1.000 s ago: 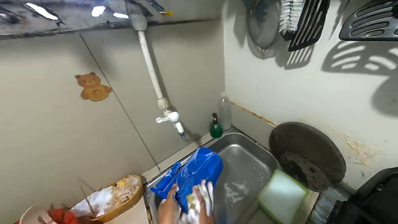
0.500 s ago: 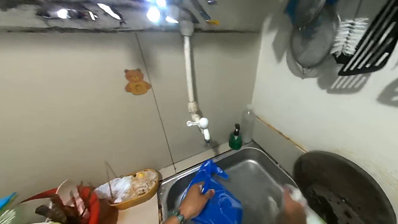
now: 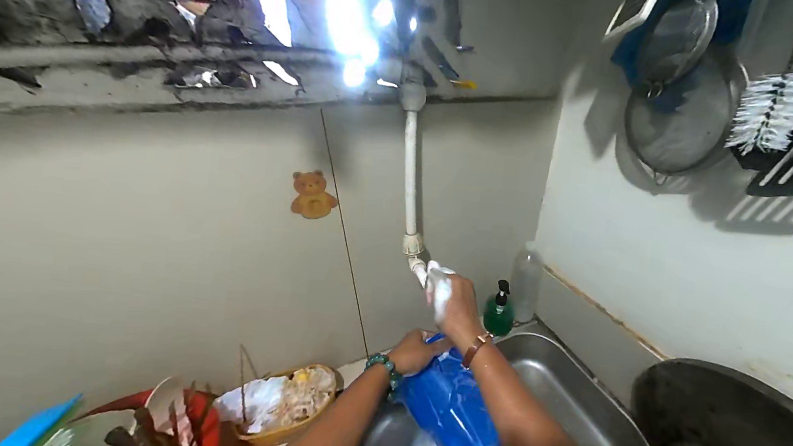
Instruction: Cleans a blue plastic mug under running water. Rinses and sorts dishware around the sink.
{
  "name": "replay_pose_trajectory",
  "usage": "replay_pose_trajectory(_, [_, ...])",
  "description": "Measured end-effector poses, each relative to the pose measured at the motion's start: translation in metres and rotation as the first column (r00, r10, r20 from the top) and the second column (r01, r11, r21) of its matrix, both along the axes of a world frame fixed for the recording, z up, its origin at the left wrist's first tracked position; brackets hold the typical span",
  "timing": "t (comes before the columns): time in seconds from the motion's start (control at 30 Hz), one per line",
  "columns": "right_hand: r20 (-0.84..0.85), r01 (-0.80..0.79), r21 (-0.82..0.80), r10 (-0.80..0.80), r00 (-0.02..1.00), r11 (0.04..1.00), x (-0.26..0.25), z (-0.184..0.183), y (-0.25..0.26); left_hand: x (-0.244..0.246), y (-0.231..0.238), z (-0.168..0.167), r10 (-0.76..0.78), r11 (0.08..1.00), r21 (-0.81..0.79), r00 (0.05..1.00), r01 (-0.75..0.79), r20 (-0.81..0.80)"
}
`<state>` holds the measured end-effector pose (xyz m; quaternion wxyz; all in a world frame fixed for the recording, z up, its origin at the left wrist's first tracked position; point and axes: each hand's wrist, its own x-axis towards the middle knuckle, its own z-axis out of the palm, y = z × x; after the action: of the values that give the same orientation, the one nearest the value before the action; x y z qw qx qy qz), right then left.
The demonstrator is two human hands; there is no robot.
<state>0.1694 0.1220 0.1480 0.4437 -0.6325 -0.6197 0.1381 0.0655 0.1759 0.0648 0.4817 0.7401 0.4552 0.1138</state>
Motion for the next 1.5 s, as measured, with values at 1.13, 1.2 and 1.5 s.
replay_pose_trajectory(1.13, [0.306, 0.012, -0.423, 0.131, 0.943, 0.906, 0.020, -0.111, 0.006, -0.056, -0.085, -0.028, 0.782, 0.623, -0.562, 0.448, -0.544, 0.433])
replay_pose_trajectory(1.2, [0.058, 0.009, -0.492, 0.023, 0.998, 0.871, 0.027, -0.113, 0.010, -0.072, -0.100, -0.035, 0.782, 0.622, -0.546, 0.417, -0.561, 0.463])
replay_pose_trajectory(1.5, [-0.345, -0.157, -0.656, -0.108, 0.932, 0.739, 0.028, -0.123, 0.019, -0.086, -0.119, -0.083, 0.715, 0.693, -0.484, 0.418, -0.535, 0.560])
